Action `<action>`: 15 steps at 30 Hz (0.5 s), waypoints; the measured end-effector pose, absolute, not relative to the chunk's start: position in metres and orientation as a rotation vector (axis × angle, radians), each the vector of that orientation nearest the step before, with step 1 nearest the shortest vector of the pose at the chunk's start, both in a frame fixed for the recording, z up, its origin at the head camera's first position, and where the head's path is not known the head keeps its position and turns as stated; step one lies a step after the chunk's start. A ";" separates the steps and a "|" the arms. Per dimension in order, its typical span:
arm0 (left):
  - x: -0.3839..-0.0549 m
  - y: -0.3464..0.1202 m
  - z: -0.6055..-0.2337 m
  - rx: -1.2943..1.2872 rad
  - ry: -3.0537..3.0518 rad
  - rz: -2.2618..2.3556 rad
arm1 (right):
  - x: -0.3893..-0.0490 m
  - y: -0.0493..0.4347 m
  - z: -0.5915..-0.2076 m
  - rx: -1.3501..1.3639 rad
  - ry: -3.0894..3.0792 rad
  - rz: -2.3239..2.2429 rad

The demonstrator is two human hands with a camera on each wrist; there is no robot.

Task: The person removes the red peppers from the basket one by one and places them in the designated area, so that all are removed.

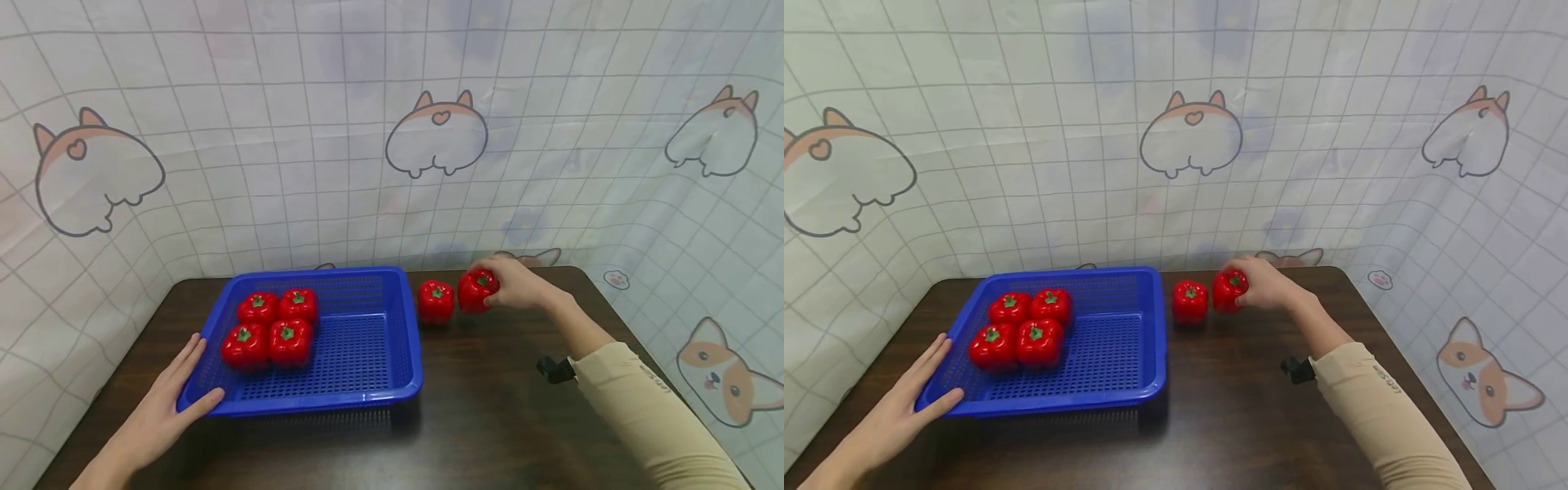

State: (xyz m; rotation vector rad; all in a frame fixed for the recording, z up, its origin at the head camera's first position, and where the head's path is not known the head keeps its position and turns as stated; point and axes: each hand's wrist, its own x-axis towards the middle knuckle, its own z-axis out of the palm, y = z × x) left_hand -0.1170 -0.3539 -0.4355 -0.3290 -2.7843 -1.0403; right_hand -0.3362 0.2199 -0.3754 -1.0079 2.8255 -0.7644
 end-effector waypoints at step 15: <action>-0.118 -0.355 -0.436 -0.309 -2.805 -1.034 | -0.343 0.218 -0.396 -0.969 2.815 -0.691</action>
